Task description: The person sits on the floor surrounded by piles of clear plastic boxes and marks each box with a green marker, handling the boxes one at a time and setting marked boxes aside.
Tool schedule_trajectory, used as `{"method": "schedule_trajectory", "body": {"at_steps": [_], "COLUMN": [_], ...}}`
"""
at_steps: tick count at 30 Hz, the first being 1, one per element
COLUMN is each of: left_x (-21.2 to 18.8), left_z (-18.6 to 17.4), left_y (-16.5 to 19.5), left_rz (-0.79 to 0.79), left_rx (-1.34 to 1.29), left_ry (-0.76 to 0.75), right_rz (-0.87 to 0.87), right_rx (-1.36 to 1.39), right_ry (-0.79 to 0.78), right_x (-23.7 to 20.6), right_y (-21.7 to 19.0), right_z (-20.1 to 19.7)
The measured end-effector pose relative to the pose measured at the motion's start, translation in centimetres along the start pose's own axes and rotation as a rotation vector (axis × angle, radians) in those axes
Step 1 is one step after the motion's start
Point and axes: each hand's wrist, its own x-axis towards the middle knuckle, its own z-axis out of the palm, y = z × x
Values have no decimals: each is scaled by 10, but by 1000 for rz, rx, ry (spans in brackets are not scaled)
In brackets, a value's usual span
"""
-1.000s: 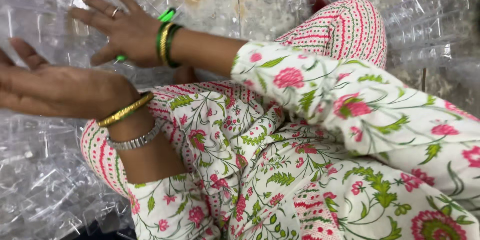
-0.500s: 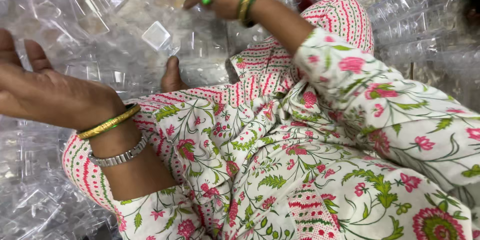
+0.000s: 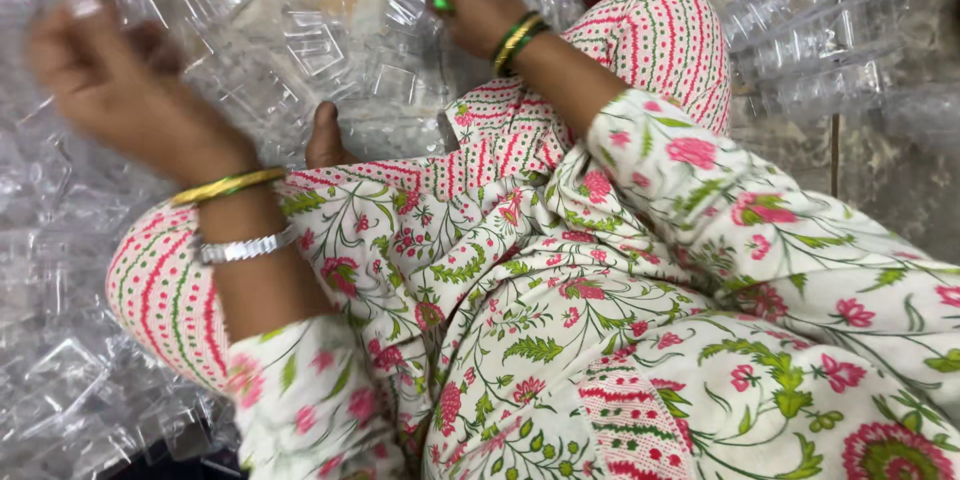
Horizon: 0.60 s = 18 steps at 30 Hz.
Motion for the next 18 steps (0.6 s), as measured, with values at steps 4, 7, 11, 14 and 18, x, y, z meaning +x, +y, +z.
{"method": "schedule_trajectory", "body": {"at_steps": [4, 7, 11, 14, 18], "left_x": [-30, -39, -43, -51, -51], "left_z": [23, 22, 28, 38, 49], "left_y": [-26, -37, -35, -23, 0], "left_rz": [107, -191, -117, -206, -721], "left_rx": [26, 272, 353, 378, 219], "left_ry": [-335, -417, -556, -633, -588], "right_rz": [156, 292, 447, 378, 110], "right_rx": [-110, -150, 85, 456, 728], "right_ry": [-170, -105, -136, 47, 43], "right_x": [4, -1, -1, -1, -10], "right_y": [-5, 3, 9, -7, -46], "right_z": [8, 2, -10, -25, -51]}}
